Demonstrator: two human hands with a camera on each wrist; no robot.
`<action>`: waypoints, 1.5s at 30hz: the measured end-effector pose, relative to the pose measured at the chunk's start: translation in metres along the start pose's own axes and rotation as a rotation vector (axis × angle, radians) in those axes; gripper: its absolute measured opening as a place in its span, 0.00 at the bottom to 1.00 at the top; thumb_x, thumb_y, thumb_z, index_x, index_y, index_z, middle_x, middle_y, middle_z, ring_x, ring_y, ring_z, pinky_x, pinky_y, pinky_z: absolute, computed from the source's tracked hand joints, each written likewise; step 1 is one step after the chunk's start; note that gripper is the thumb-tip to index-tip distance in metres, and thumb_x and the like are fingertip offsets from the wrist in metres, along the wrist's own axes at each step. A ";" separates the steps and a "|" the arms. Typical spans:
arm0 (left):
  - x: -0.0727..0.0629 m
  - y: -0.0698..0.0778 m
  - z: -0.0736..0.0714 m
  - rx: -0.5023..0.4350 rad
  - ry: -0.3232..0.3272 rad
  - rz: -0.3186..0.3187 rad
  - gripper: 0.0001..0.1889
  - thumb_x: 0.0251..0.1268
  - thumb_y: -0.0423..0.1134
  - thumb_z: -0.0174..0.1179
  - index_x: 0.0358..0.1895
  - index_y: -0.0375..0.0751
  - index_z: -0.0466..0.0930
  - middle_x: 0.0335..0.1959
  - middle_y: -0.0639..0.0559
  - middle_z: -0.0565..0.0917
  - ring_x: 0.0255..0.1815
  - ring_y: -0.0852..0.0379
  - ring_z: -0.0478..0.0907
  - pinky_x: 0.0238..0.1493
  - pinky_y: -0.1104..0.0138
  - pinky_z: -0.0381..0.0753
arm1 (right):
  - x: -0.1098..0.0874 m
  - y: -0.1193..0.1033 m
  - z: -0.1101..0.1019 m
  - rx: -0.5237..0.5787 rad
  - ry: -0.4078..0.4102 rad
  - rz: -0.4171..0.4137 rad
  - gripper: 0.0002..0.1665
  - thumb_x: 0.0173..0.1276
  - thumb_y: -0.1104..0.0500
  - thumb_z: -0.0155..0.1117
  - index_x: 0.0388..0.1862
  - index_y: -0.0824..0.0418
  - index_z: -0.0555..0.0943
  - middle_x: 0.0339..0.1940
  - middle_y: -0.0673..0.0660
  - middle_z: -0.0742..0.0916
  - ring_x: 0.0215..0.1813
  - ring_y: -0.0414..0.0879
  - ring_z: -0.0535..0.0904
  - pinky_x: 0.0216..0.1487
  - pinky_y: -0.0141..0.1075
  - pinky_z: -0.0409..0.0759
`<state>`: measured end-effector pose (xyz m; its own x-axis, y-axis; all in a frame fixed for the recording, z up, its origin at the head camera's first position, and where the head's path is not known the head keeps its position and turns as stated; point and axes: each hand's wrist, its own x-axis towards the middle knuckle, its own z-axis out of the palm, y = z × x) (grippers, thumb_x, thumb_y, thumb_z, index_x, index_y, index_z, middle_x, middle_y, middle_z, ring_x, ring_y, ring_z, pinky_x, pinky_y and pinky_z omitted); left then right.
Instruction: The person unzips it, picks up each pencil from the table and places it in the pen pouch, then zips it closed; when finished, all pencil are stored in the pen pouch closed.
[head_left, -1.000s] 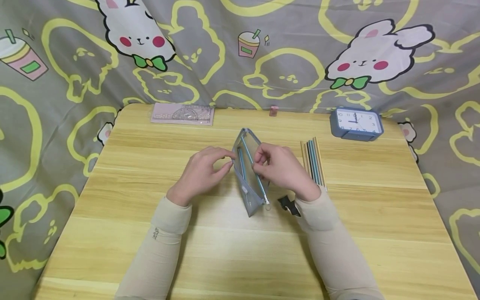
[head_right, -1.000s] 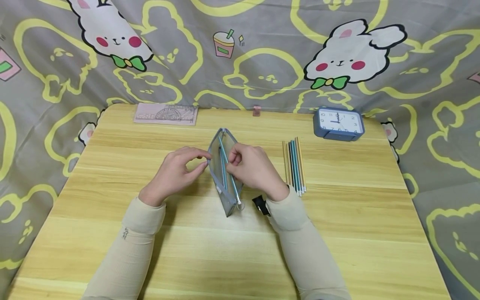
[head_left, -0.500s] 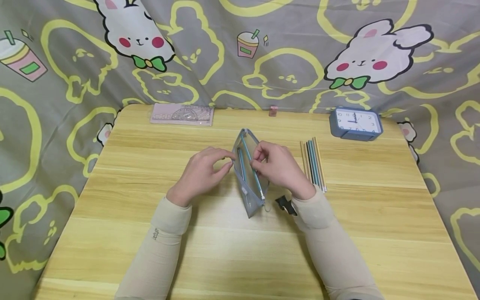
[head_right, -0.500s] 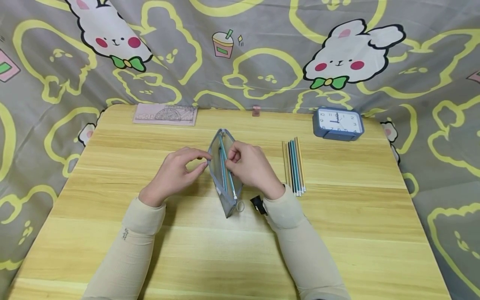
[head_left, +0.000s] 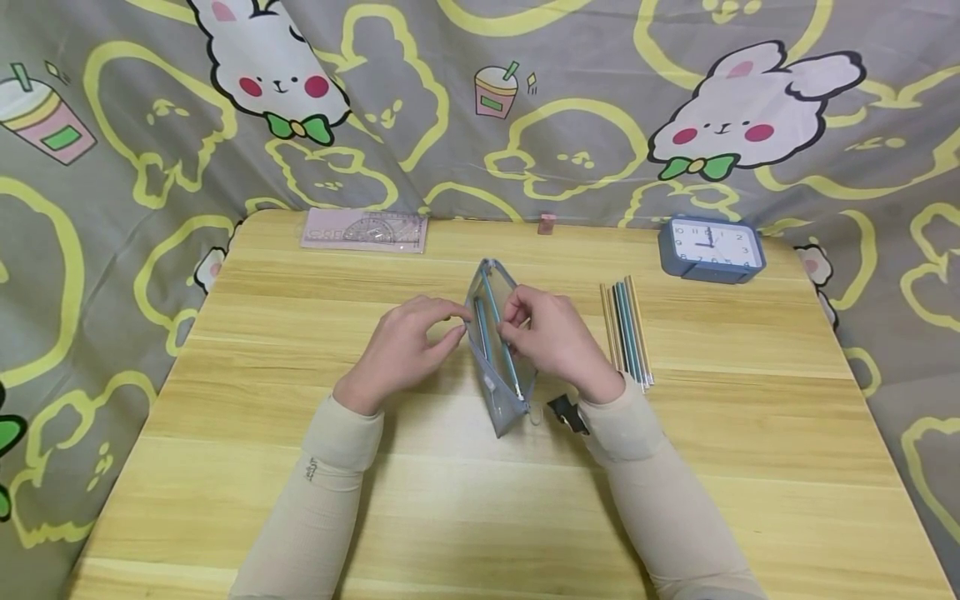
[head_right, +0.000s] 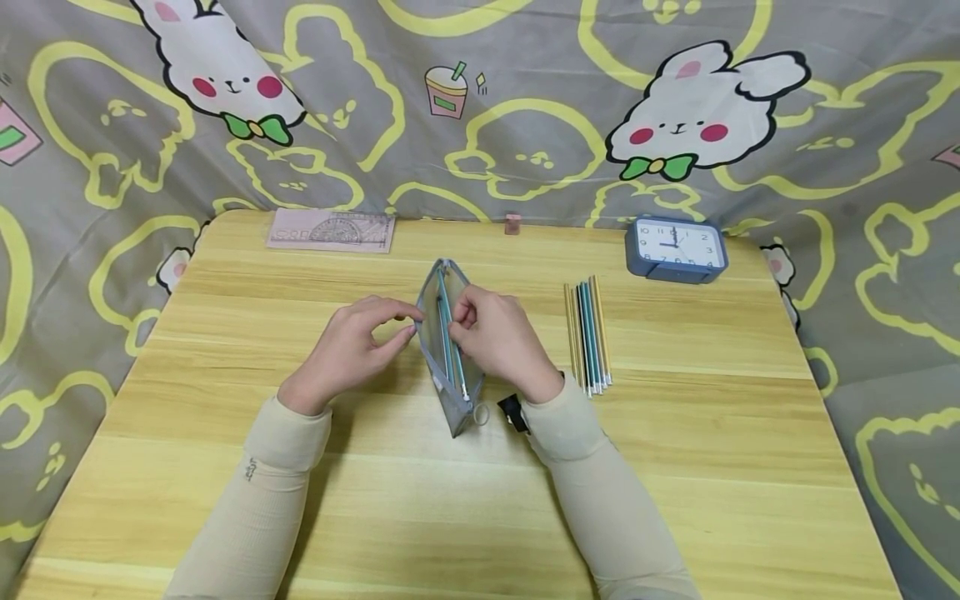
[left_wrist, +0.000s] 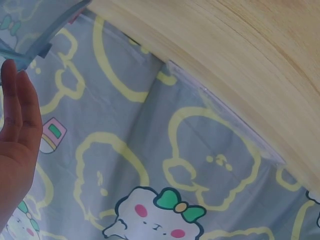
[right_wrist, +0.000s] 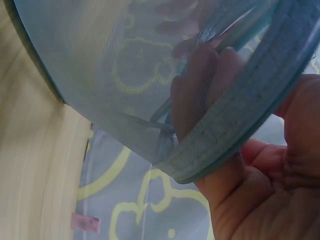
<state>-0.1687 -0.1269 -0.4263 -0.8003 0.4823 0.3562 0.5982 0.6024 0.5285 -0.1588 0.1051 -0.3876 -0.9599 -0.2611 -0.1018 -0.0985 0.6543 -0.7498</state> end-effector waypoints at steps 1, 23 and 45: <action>0.000 0.000 0.000 0.001 0.000 0.001 0.09 0.71 0.37 0.69 0.52 0.47 0.90 0.51 0.52 0.92 0.53 0.51 0.88 0.57 0.54 0.87 | 0.000 0.000 0.000 -0.004 0.000 0.001 0.05 0.74 0.62 0.68 0.38 0.58 0.80 0.31 0.53 0.88 0.26 0.42 0.86 0.28 0.35 0.82; 0.000 0.000 0.000 -0.003 -0.001 0.001 0.09 0.72 0.37 0.69 0.52 0.48 0.90 0.51 0.52 0.92 0.52 0.51 0.88 0.55 0.54 0.88 | -0.001 0.000 0.002 -0.075 0.010 -0.031 0.05 0.72 0.61 0.68 0.37 0.58 0.80 0.31 0.52 0.88 0.25 0.40 0.84 0.28 0.33 0.80; 0.000 0.000 0.000 -0.004 0.001 0.015 0.09 0.72 0.37 0.69 0.51 0.46 0.90 0.50 0.51 0.92 0.52 0.50 0.89 0.54 0.53 0.88 | 0.005 0.096 -0.081 -0.235 0.064 0.182 0.15 0.76 0.50 0.64 0.48 0.62 0.82 0.45 0.63 0.89 0.40 0.54 0.84 0.39 0.43 0.79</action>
<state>-0.1686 -0.1268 -0.4257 -0.7911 0.4910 0.3648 0.6102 0.5925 0.5259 -0.1943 0.2242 -0.4071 -0.9812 -0.0843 -0.1734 0.0257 0.8343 -0.5508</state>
